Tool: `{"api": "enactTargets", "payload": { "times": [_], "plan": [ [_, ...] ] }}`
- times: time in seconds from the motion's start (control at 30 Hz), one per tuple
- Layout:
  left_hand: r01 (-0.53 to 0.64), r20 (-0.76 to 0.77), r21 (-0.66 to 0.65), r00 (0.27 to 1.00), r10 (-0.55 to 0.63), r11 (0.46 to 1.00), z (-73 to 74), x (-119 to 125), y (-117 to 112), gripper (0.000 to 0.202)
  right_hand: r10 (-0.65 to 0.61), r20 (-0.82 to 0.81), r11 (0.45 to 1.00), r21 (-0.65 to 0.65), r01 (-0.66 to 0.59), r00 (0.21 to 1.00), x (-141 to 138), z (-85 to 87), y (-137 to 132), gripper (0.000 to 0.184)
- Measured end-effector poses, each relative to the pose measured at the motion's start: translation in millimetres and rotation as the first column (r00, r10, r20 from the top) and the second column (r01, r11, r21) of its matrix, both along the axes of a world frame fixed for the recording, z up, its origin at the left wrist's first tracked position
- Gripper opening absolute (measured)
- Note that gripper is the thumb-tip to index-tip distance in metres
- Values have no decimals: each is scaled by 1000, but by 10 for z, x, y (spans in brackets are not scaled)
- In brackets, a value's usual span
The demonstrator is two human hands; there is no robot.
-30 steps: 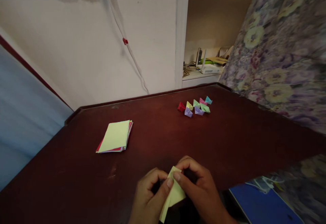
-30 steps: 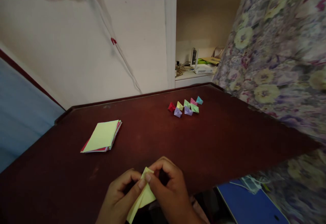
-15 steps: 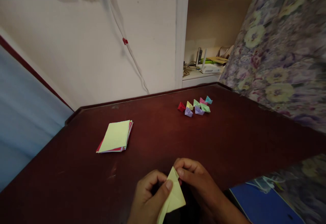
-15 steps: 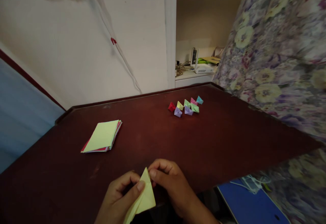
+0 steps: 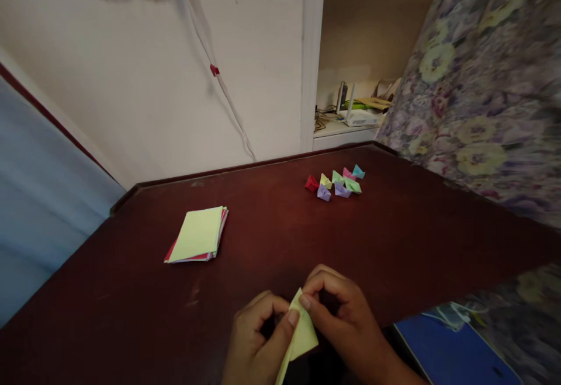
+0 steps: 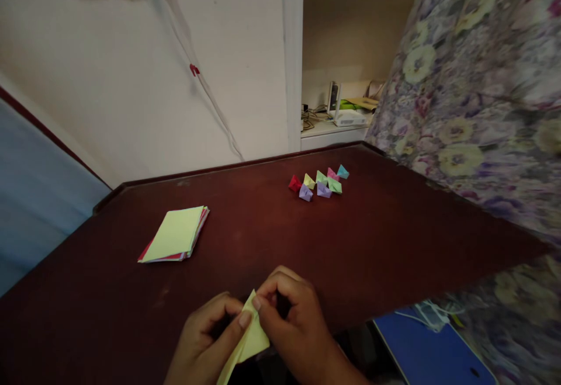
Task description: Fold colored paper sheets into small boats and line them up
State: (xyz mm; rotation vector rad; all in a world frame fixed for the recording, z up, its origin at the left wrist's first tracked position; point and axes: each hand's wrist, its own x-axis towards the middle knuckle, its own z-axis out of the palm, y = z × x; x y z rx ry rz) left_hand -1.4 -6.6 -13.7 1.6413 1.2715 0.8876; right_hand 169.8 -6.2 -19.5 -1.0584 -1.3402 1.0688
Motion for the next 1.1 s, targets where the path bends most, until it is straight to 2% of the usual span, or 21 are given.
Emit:
{"api": "enactTargets", "payload": {
  "times": [0.1,0.2,0.3,0.4,0.47,0.5,0.6,0.67,0.73,0.87,1.0,1.1],
  "plan": [
    [14,53,-47,999,-11,999,13,-20,16,34,99,-158,987,-107,-117,982,22,-70,21,17],
    [68,165,-151,985,-43,986,32,-40,24,32,174,-438,924,-237,-300,882,24,-163,39,17],
    [138,282,-234,957,-69,962,50,-51,22,32,191,-604,870,-261,-418,774,-3,-188,38,20],
    [180,334,-244,938,-92,953,69,-53,15,33,214,-639,860,-237,-453,739,-28,-146,18,24],
    [181,335,-232,937,-96,956,81,-53,2,33,227,-610,867,-229,-443,759,-34,-113,1,25],
    [171,328,-230,941,-89,958,84,-54,-6,33,223,-566,886,-222,-407,794,-34,-97,-7,25],
    [108,292,-229,956,-38,967,85,-56,-29,33,119,-263,982,-109,-152,957,-27,-52,-33,23],
    [96,271,-238,962,-29,967,78,-56,-29,34,32,-48,999,32,-30,998,-14,-18,-53,21],
    [93,255,-255,967,-26,962,71,-54,-19,36,35,38,994,98,-39,999,3,13,-76,22],
    [67,241,-303,970,9,951,65,-44,1,37,105,56,991,79,-109,993,22,21,-103,30],
    [78,225,-332,974,-1,940,51,-35,-11,37,87,136,991,89,-100,987,-12,-24,-94,25],
    [82,200,-308,980,-20,948,17,-42,-24,37,58,197,993,85,-76,979,-41,-44,-89,30]
  ]
}}
